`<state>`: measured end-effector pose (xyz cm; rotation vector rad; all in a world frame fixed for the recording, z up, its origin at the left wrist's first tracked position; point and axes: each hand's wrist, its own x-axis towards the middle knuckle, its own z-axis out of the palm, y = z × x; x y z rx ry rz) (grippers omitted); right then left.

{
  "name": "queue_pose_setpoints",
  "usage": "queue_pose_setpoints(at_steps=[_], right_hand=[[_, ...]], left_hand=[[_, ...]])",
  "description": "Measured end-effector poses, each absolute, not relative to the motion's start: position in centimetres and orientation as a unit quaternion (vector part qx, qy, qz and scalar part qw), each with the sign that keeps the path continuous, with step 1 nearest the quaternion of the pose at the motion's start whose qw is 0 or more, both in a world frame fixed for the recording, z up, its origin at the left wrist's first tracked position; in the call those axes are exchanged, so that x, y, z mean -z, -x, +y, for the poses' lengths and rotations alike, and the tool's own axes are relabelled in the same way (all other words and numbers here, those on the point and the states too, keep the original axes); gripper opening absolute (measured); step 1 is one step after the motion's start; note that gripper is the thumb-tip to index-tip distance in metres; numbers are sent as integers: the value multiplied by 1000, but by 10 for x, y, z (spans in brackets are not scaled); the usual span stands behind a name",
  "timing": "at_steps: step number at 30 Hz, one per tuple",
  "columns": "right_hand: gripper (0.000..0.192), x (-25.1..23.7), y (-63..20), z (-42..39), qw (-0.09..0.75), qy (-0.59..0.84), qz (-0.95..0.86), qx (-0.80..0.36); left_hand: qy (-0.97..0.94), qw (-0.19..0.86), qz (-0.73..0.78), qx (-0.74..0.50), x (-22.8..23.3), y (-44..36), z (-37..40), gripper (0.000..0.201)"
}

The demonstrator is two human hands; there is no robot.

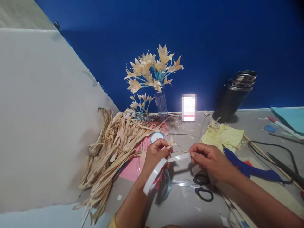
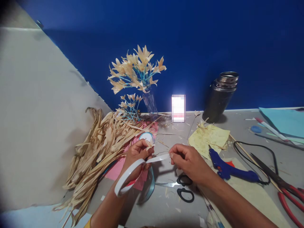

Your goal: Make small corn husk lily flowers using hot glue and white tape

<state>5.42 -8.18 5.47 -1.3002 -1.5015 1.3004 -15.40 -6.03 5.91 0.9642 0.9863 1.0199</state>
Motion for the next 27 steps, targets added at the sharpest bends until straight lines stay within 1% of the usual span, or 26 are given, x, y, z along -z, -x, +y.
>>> queue_pose_setpoints(at_steps=[3,5,6,7,9,12,13,14,16,17,19,20,23,25,27], right_hand=[[28,-56,-57,-82,357,479,-557,-577],[34,-54,-62,-84,342,475,-555,-590],[36,-52,-65,-86,335,484,-565,-578],[37,-49,-69,-90,322,497,-585,-554],[32,-40,-78,-102,270,527,-655,-470],[12,-22,-88,-123,120,525,-778,-323],[14,-15,-88,-130,82,519,-801,-286],[21,-9,-87,-134,46,519,-814,-258],[29,1,-83,-140,2,525,-823,-217],[29,5,-81,-140,-11,525,-826,-205],[25,10,-79,-140,-17,516,-834,-194],[23,11,-81,-139,-6,511,-837,-194],[16,10,-95,-139,77,516,-823,-223],[10,5,-107,-139,127,525,-790,-289],[9,-2,-114,-138,150,533,-744,-374]], left_hand=[[-416,658,428,-460,-59,155,-59,42],[-426,649,440,-452,-58,157,-59,41],[-432,641,447,-449,-58,159,-59,41],[-437,633,455,-449,-57,161,-58,40],[-444,617,469,-450,-55,166,-56,38],[-474,577,499,-440,-54,173,-54,32],[-492,554,511,-436,-55,174,-54,28],[-513,524,524,-434,-56,174,-54,22],[-554,457,549,-428,-58,172,-55,13],[-571,426,559,-424,-59,170,-56,11],[-601,375,571,-415,-60,168,-58,11],[-615,352,573,-411,-60,168,-59,12],[-653,287,569,-410,-59,171,-60,14],[-664,260,569,-411,-58,175,-60,14],[-665,255,570,-410,-58,177,-59,13]])
